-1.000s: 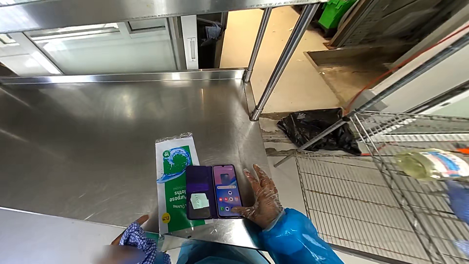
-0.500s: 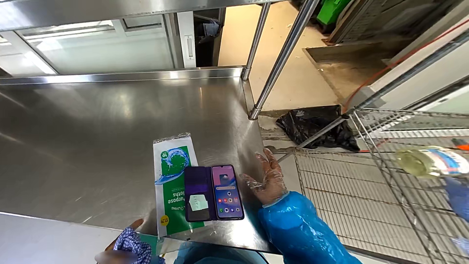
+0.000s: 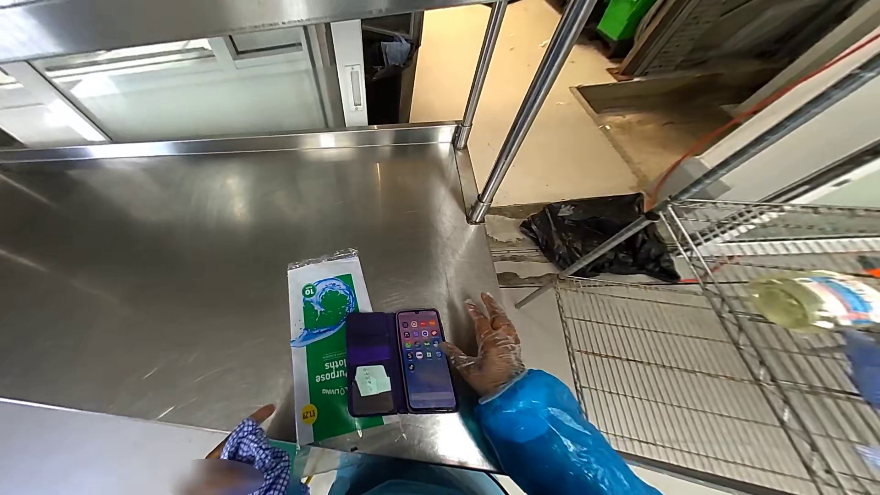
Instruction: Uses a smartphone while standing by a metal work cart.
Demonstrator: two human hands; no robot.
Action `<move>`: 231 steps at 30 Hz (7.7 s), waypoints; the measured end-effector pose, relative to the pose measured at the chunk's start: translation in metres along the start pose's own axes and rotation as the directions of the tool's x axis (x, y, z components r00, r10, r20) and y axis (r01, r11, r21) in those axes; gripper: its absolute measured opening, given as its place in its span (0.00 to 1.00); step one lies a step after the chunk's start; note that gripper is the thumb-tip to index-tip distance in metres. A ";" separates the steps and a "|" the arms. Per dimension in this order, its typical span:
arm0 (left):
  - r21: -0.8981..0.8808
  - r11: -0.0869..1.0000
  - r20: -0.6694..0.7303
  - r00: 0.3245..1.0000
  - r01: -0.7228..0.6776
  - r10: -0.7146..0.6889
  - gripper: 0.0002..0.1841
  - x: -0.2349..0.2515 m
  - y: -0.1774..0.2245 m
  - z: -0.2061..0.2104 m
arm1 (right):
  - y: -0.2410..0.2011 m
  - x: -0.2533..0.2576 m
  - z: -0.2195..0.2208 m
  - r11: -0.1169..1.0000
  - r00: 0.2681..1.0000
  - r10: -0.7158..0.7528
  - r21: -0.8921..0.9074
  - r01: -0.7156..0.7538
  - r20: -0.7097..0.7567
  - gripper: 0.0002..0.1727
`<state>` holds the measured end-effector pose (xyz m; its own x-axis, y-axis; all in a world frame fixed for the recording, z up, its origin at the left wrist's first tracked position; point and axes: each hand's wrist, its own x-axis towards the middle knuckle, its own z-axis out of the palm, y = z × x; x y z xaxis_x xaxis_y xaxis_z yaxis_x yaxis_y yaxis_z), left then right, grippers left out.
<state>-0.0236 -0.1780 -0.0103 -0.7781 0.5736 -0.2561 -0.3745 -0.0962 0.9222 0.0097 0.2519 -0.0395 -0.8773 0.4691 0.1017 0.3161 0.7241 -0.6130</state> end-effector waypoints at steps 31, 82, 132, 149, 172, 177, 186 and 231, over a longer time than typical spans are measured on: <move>-0.032 0.999 -0.044 0.999 -0.028 0.026 0.34 -0.016 -0.010 -0.007 | 0.007 0.021 -0.016 0.980 0.991 0.046 0.199 -0.020 -0.127 0.38; -0.040 0.999 -0.033 0.999 -0.017 0.016 0.33 0.001 -0.010 -0.012 | 0.050 0.013 -0.043 0.945 0.954 0.288 0.185 -0.269 -0.087 0.27; -0.038 0.999 -0.075 0.997 -0.011 0.008 0.34 -0.005 -0.010 -0.012 | 0.053 0.001 -0.037 0.958 0.968 0.246 0.162 -0.235 -0.050 0.23; -0.040 0.999 -0.064 0.998 -0.010 0.008 0.33 -0.004 -0.010 -0.012 | 0.055 -0.005 -0.037 0.951 0.961 0.269 0.176 -0.256 -0.055 0.23; -0.049 0.999 -0.052 0.999 0.006 -0.009 0.35 0.001 -0.008 -0.011 | 0.056 -0.004 -0.035 0.952 0.962 0.267 0.172 -0.252 -0.065 0.23; -0.037 0.999 -0.053 0.999 0.008 -0.010 0.34 0.002 -0.009 -0.010 | 0.055 -0.004 -0.034 0.948 0.957 0.281 0.174 -0.266 -0.068 0.22; -0.022 0.999 -0.081 0.996 0.023 -0.025 0.34 0.004 -0.009 -0.009 | 0.066 -0.003 -0.031 0.958 0.966 0.245 0.177 -0.228 -0.084 0.23; -0.040 0.999 -0.083 0.996 0.020 -0.023 0.34 0.011 -0.012 -0.008 | 0.046 0.016 -0.028 0.974 0.978 0.200 0.124 -0.192 -0.054 0.31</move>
<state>-0.0316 -0.1770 -0.0264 -0.8084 0.5062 -0.3004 -0.4095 -0.1171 0.9048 0.0203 0.3069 -0.0439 -0.7756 0.6309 0.0193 0.4316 0.5524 -0.7131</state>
